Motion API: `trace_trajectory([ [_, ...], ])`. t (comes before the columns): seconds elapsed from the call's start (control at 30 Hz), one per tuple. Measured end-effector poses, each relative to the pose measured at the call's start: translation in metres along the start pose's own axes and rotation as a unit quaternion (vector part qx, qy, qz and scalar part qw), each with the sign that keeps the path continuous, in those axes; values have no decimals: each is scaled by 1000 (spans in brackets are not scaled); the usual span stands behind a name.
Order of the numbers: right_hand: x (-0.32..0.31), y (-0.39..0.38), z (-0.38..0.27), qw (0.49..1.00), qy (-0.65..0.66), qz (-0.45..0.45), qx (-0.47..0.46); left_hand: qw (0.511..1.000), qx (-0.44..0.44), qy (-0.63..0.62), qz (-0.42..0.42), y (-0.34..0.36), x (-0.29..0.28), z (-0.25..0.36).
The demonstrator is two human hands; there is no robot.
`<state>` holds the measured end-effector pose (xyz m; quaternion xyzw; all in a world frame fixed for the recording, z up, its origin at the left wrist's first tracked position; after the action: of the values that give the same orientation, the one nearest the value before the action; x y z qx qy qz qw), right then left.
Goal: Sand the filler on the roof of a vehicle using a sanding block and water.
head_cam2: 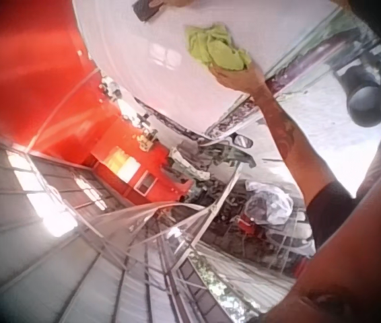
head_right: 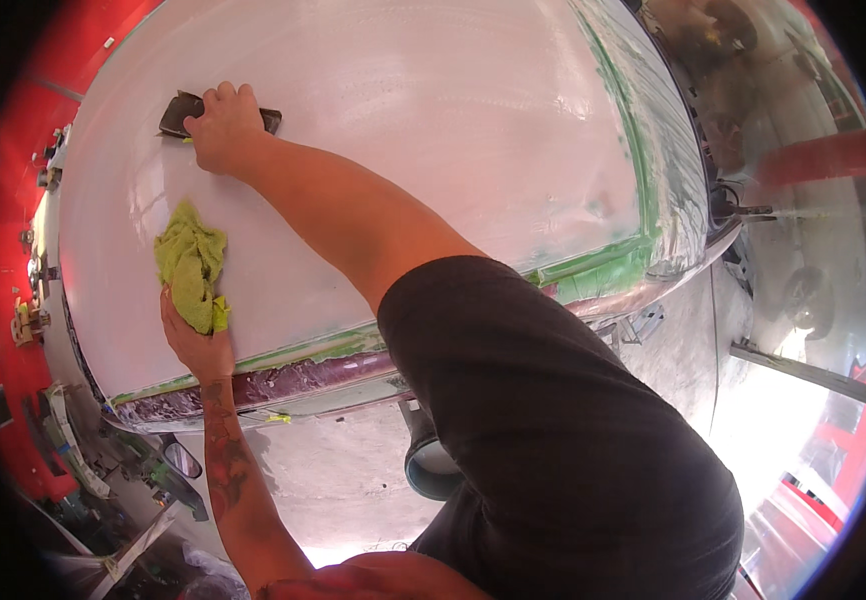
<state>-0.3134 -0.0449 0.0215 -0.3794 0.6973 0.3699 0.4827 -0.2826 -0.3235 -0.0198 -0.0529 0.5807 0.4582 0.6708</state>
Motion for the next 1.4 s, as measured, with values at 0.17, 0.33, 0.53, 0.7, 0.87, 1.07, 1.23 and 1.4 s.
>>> trace_trajectory([
  [0.17, -52, -33, 223, 972, -94, 126, 174, 1000, 10, 6, 9, 3, -8, -3],
  [0.33, -90, -96, 385, 889, -128, 73, 435, 1000, 10, 17, 3, 7, -3, 5],
  [0.53, -45, 33, 151, 988, -28, 43, 144, 1000, -3, 22, -14, 0, -8, -1],
  [0.7, 3, 73, 26, 999, -26, 46, 0, 1000, 16, -18, -19, 1, 2, -4],
  [0.87, -35, 33, 165, 993, -109, 35, 19, 998, -30, -48, -21, -10, -9, -22],
  [1.07, -116, -73, 437, 933, -156, 75, 316, 999, 6, -52, 0, 6, -4, -4],
  [1.23, -65, -49, 284, 974, -126, 52, 180, 999, 4, -21, -23, -2, 4, -12],
  [1.4, -56, -61, 253, 988, -135, 63, 47, 991, -46, -116, -44, -10, -1, -25],
])
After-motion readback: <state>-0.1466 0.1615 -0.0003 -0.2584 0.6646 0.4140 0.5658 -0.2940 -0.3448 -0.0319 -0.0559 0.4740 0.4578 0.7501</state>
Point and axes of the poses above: each hand's wrist, its own y-axis towards the middle knuckle, its own x-axis out of the palm, z = x × y, the point moved 3 cm from there along y, towards the middle knuckle
